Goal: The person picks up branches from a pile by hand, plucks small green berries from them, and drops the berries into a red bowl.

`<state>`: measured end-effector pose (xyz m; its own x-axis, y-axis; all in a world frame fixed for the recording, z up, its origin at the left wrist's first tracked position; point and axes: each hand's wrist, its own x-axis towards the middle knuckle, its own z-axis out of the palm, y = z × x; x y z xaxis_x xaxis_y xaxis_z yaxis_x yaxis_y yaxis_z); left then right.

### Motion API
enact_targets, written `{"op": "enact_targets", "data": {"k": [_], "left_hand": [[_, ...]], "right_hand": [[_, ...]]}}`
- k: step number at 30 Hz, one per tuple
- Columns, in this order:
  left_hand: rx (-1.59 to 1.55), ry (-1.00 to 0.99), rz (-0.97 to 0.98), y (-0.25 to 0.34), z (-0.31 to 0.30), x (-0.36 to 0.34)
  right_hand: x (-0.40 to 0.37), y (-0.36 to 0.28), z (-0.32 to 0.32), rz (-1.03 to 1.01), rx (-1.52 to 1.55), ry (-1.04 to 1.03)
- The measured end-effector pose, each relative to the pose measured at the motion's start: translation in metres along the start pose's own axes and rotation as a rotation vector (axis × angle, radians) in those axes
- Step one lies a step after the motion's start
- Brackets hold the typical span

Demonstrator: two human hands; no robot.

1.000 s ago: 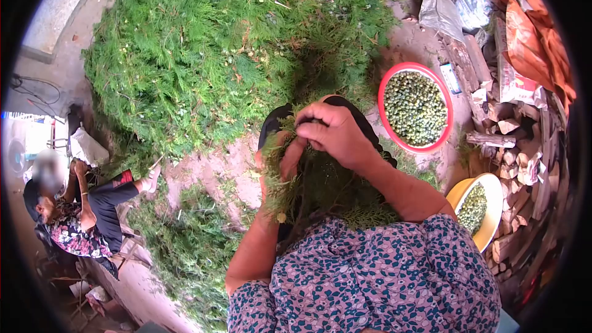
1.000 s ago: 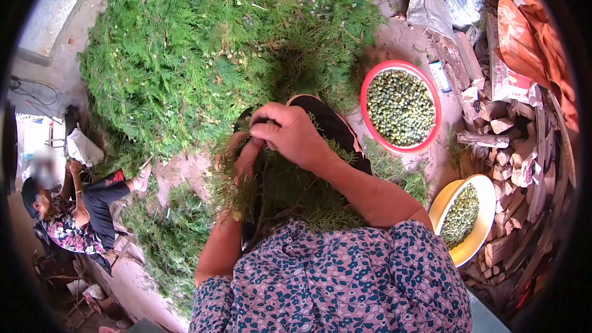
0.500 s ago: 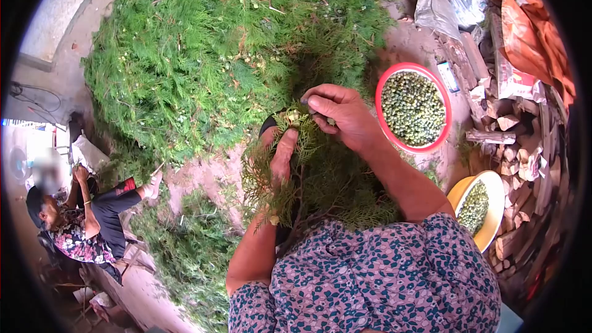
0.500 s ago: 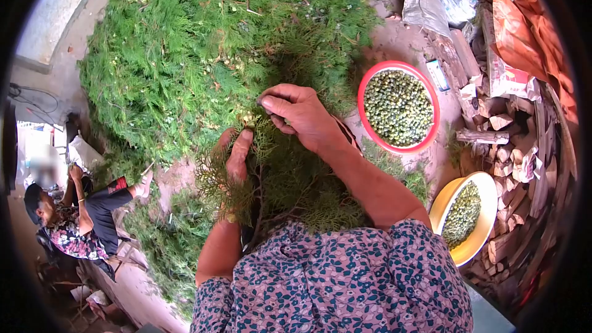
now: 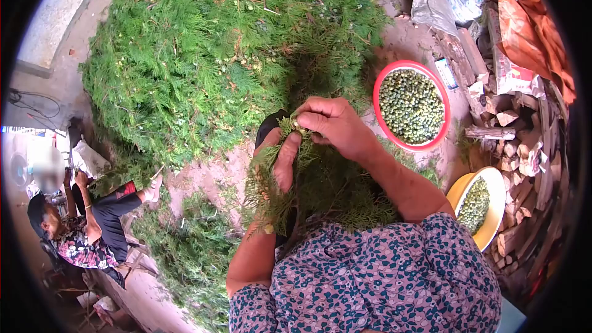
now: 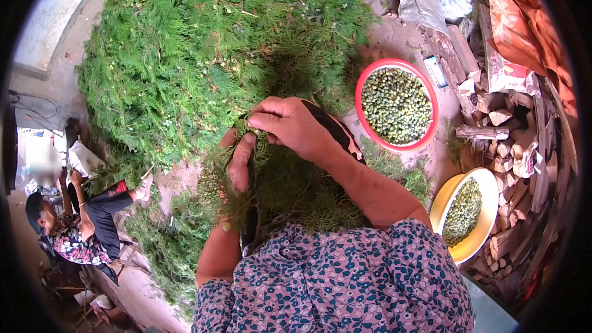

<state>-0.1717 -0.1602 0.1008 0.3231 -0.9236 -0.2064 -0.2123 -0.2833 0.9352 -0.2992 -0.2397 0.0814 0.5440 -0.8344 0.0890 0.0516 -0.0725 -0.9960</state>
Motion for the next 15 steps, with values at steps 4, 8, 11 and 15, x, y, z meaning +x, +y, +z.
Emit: {"op": "enact_targets", "data": {"k": [4, 8, 11, 15], "left_hand": [[-0.358, -0.106, 0.066, -0.012, 0.002, 0.003], [-0.545, -0.198, -0.134, 0.009, -0.006, -0.004], [-0.623, -0.121, -0.124, 0.0, -0.003, -0.005], [-0.626, -0.131, -0.094, -0.019, -0.001, 0.001]], "right_hand": [[-0.003, 0.009, 0.0, 0.459, 0.72, -0.078], [-0.005, 0.012, -0.002, 0.434, 0.953, -0.065], [-0.006, 0.012, -0.005, 0.388, 0.855, -0.112], [-0.003, 0.0, -0.005, 0.394, 0.799, -0.107]]}}
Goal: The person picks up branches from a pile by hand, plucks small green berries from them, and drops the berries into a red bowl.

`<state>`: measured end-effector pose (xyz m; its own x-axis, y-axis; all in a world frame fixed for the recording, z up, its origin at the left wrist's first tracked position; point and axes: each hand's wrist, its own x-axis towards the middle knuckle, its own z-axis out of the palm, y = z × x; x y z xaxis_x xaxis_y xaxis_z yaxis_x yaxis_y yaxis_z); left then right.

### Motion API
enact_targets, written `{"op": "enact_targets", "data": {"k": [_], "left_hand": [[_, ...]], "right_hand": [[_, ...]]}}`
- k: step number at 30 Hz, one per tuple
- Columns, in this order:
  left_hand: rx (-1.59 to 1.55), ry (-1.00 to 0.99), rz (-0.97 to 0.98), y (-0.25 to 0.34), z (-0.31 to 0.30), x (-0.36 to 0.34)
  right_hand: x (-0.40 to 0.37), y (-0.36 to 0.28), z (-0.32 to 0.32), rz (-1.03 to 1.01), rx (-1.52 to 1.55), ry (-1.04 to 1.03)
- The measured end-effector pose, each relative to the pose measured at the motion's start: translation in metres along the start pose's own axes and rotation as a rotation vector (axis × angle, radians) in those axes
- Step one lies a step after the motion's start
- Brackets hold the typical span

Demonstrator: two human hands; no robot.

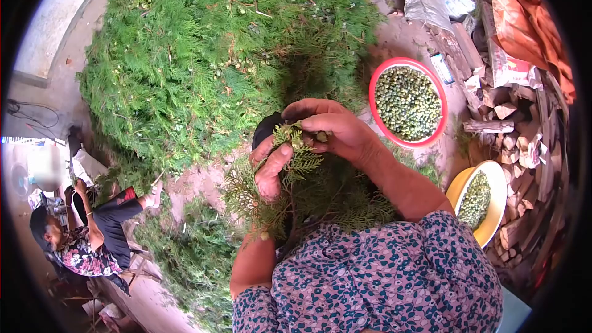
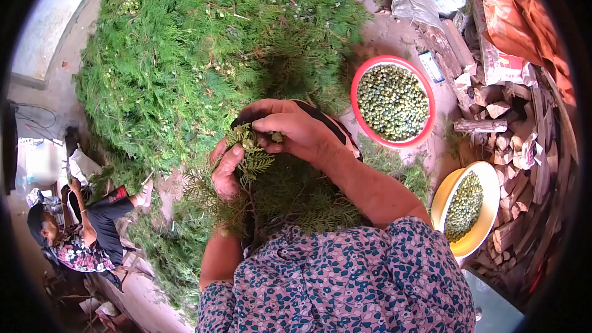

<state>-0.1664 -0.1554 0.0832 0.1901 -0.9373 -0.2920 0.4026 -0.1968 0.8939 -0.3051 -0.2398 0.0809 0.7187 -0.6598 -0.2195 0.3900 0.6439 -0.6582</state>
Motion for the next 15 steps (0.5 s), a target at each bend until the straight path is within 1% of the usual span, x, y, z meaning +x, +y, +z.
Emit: {"op": "enact_targets", "data": {"k": [1, 2, 3, 4, 6, 7, 9, 11, 12, 14, 15], "left_hand": [[0.002, -0.001, -0.001, 0.0, -0.003, 0.0], [0.018, -0.042, -0.018, 0.002, -0.005, 0.001], [0.034, -0.084, -0.036, 0.002, -0.005, 0.001], [0.035, -0.084, -0.036, 0.003, -0.003, 0.0], [0.081, 0.01, -0.019, 0.004, 0.004, -0.003], [0.082, 0.011, -0.018, 0.004, 0.006, -0.003], [0.163, 0.061, 0.055, 0.003, 0.007, -0.004], [0.188, 0.079, 0.053, -0.002, 0.001, 0.002], [0.214, 0.096, 0.051, -0.004, -0.001, 0.003], [0.219, 0.097, 0.057, -0.002, 0.002, 0.002], [0.224, 0.098, 0.062, 0.0, 0.004, 0.001]], "right_hand": [[-0.001, -0.002, 0.004, 0.023, -0.045, -0.002], [-0.001, -0.003, 0.006, 0.046, -0.092, -0.004], [-0.001, -0.001, 0.006, 0.045, -0.091, -0.004], [-0.001, 0.001, 0.006, 0.021, -0.124, -0.012], [-0.001, 0.002, 0.005, -0.003, -0.158, -0.02], [-0.002, 0.002, 0.004, 0.006, -0.143, 0.003], [-0.003, 0.003, 0.005, 0.016, -0.127, 0.026], [-0.003, 0.008, 0.006, -0.273, -0.622, 0.196], [0.0, 0.013, 0.004, -0.272, -0.621, 0.196], [0.007, 0.022, -0.001, -0.919, -1.019, 0.288], [0.008, 0.023, -0.003, -0.919, -1.019, 0.288]]}}
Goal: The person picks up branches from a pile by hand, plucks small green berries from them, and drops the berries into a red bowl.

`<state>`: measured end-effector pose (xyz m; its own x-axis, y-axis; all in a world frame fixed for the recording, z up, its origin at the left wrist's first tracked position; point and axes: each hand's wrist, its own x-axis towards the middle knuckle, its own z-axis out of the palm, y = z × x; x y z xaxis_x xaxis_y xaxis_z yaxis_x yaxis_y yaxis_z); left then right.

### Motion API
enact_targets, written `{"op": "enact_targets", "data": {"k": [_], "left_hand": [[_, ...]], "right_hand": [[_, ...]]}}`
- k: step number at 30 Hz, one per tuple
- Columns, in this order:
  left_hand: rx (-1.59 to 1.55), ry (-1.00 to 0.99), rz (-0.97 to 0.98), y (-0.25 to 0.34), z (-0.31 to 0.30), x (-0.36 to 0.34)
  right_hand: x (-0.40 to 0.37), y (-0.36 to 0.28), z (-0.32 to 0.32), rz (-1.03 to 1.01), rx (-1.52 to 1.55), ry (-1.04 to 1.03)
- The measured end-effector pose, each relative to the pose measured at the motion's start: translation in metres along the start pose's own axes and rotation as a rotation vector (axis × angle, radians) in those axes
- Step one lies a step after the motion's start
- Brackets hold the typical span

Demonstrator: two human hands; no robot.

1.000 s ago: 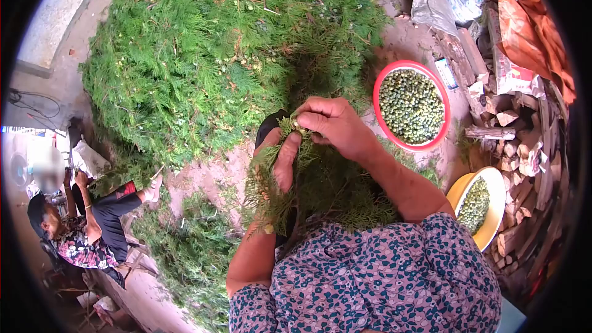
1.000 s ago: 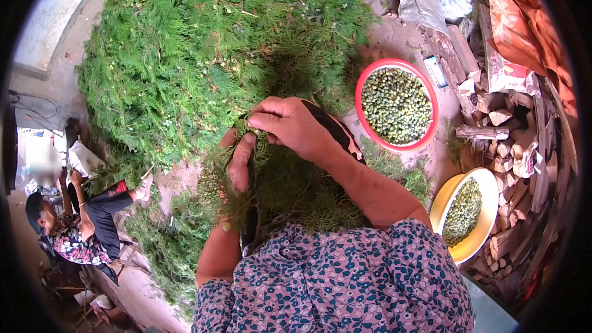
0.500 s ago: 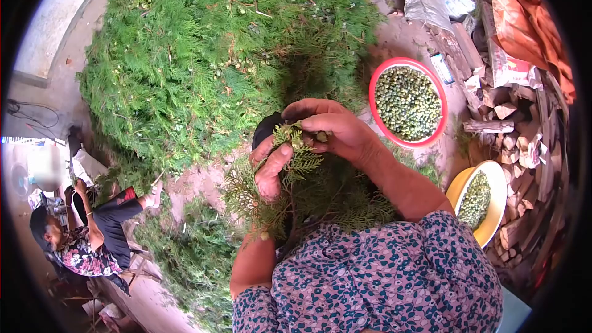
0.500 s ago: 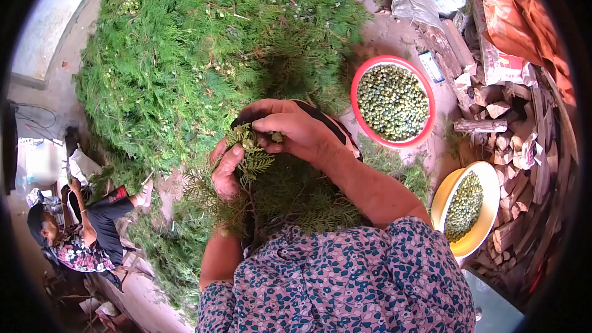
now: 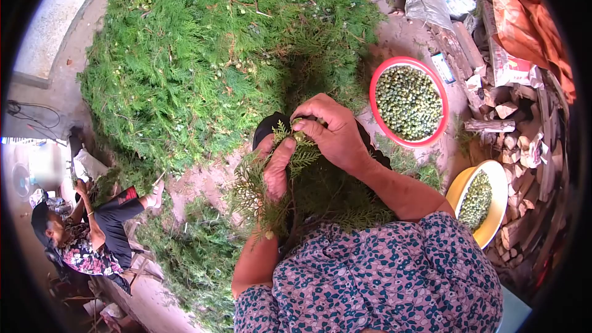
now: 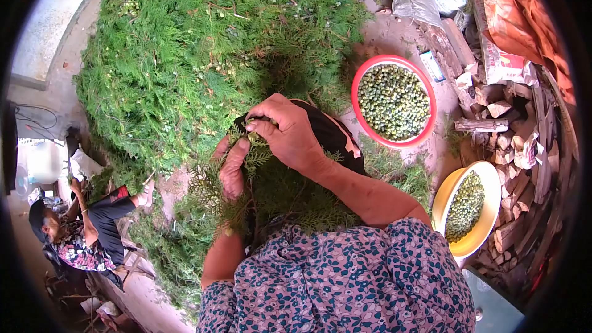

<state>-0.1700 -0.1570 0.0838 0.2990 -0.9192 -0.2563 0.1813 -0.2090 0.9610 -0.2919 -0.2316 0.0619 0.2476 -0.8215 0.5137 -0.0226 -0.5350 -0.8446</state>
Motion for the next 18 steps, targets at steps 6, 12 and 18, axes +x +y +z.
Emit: {"op": "enact_targets", "data": {"k": [6, 12, 18], "left_hand": [[-0.13, 0.072, -0.023, -0.002, -0.001, -0.002], [-0.081, 0.011, 0.066, -0.009, -0.005, 0.001], [0.252, 0.067, -0.027, 0.01, 0.001, -0.001]], "right_hand": [[0.007, -0.018, -0.02, 0.648, 0.55, -0.065], [0.002, -0.024, -0.012, 0.833, 0.753, -0.216], [-0.001, -0.01, -0.005, 0.393, 0.234, -0.243]]}}
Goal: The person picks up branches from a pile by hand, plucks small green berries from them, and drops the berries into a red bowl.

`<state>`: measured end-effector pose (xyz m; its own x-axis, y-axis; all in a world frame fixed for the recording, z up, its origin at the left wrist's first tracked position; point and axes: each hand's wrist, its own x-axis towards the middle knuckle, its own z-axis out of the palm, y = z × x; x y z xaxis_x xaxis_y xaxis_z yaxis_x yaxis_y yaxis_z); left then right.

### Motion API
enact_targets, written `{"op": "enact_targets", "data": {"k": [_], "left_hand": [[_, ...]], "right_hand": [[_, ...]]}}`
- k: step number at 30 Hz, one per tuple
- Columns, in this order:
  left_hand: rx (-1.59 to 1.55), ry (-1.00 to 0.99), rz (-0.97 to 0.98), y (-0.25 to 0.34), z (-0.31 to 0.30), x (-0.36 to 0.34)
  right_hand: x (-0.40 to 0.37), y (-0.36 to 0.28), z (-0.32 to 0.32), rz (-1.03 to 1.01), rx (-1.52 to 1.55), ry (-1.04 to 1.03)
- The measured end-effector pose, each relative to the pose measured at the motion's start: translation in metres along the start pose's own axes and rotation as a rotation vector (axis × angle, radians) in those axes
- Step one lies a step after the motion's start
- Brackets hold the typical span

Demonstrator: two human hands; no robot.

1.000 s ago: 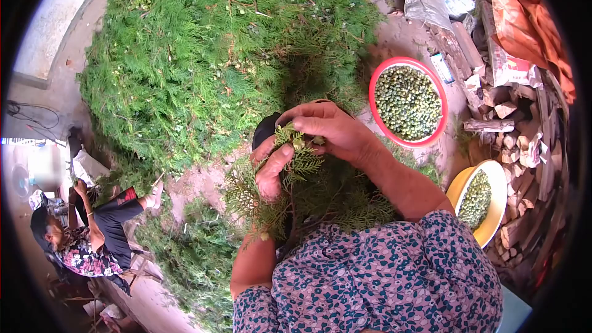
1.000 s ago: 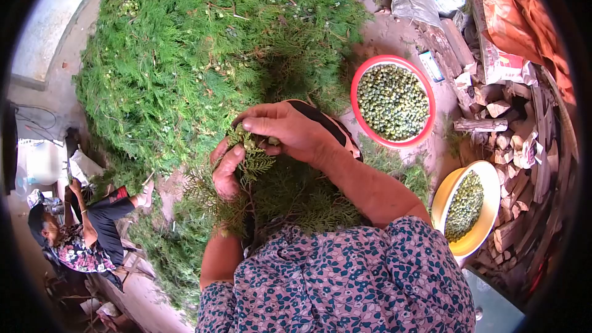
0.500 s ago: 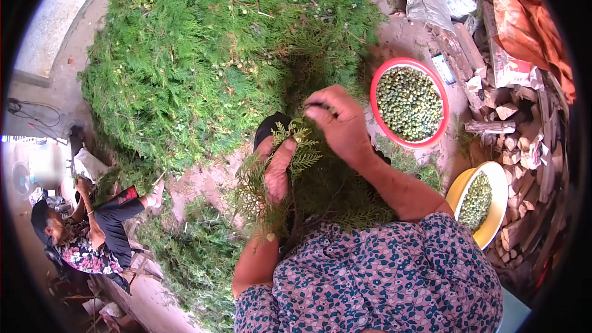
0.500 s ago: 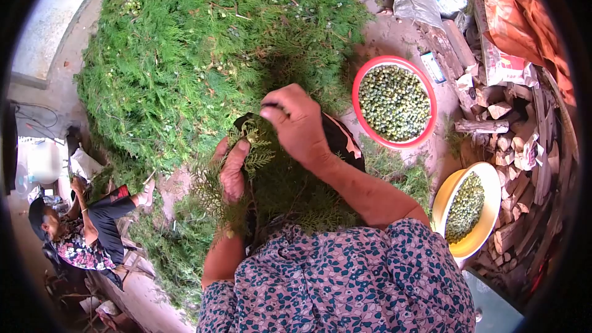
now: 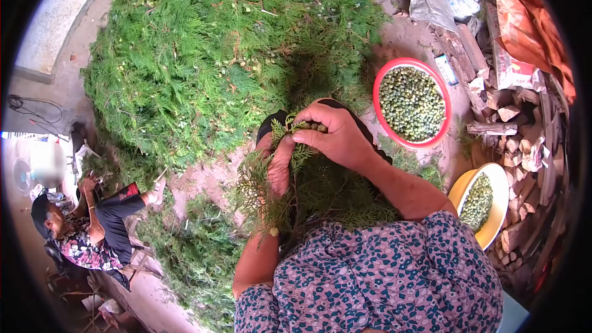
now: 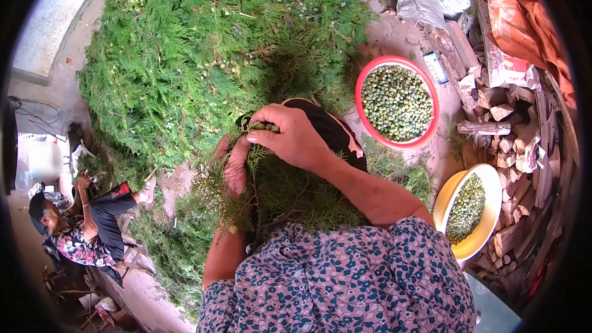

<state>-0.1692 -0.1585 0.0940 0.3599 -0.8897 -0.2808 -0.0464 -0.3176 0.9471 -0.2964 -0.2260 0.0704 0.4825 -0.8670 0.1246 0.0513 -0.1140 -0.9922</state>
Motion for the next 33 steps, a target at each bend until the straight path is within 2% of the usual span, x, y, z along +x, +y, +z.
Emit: {"op": "enact_targets", "data": {"k": [2, 3, 4, 5, 6, 7, 8, 11, 13, 14, 15, 16, 17, 19, 20, 21, 23, 25, 28, 29, 31, 32, 33], "left_hand": [[-0.105, 0.063, -0.016, -0.018, 0.002, 0.005], [-0.211, 0.126, -0.031, -0.028, 0.003, 0.008], [-0.121, 0.278, -0.089, -0.035, 0.003, 0.008], [-0.118, 0.278, -0.092, -0.042, 0.001, 0.011], [-0.347, 0.196, -0.099, -0.047, -0.004, 0.016], [-0.576, 0.112, -0.104, -0.05, -0.006, 0.018], [-0.609, 0.161, -0.141, -0.034, -0.005, 0.012], [-0.655, 0.203, -0.132, -0.056, -0.019, 0.018], [-0.674, 0.204, -0.116, -0.044, -0.018, 0.012], [-0.677, 0.157, -0.064, -0.045, -0.02, 0.011], [-0.678, 0.108, -0.011, -0.045, -0.023, 0.009], [-0.71, 0.064, -0.046, -0.04, -0.026, 0.005], [-0.71, 0.071, -0.049, -0.044, -0.03, 0.006], [-0.585, 0.094, -0.064, -0.059, -0.039, 0.006], [-0.589, 0.102, -0.11, -0.069, -0.044, 0.005], [-0.586, 0.121, -0.121, -0.069, -0.046, 0.003], [-0.611, 0.113, -0.177, -0.063, -0.051, -0.003], [-0.545, 0.117, -0.229, -0.064, -0.06, -0.009], [-0.823, 0.237, -0.278, -0.075, -0.059, -0.02], [-0.823, 0.245, -0.28, -0.074, -0.061, -0.027], [-0.673, 0.162, -0.215, -0.076, -0.064, -0.04], [-0.745, 0.025, 0.025, -0.084, -0.065, -0.045], [-0.746, 0.029, 0.022, -0.09, -0.068, -0.05]], "right_hand": [[0.002, 0.001, 0.0, -0.503, -0.421, 0.198], [0.001, -0.005, -0.003, -0.501, -0.421, 0.199], [-0.001, -0.015, -0.008, -0.192, -0.125, 0.165], [-0.005, -0.02, -0.015, 0.118, 0.172, 0.126], [-0.005, -0.014, -0.031, 0.213, 0.365, 0.119], [-0.004, -0.006, -0.046, 0.26, 0.526, 0.237], [-0.002, 0.004, -0.061, 0.31, 0.687, 0.354], [-0.01, 0.053, -0.121, 0.366, 0.738, 0.659], [-0.03, 0.103, -0.176, 0.424, 0.904, 0.783], [-0.038, 0.12, -0.197, 0.431, 0.876, 0.923], [-0.045, 0.142, -0.221, 0.407, 0.974, 1.041], [-0.056, 0.168, -0.249, 0.338, 1.001, 1.107], [-0.056, 0.153, -0.249, 0.323, 1.031, 1.282], [-0.072, 0.155, -0.261, 0.186, 0.905, 1.198], [-0.084, 0.147, -0.256, 0.281, 0.055, 1.114], [-0.092, 0.141, -0.249, 0.331, -0.768, 0.891], [-0.103, 0.159, -0.274, 0.247, -0.913, 0.916], [-0.111, 0.174, -0.3, 0.327, -1.059, 0.882], [-0.116, 0.173, -0.314, 0.61, -1.122, 0.886], [-0.115, 0.167, -0.312, 0.61, -1.122, 0.877], [-0.115, 0.159, -0.31, 0.799, -1.097, 0.904], [-0.116, 0.162, -0.31, 0.706, -1.209, 0.924], [-0.12, 0.162, -0.311, 0.707, -1.211, 0.919]]}}
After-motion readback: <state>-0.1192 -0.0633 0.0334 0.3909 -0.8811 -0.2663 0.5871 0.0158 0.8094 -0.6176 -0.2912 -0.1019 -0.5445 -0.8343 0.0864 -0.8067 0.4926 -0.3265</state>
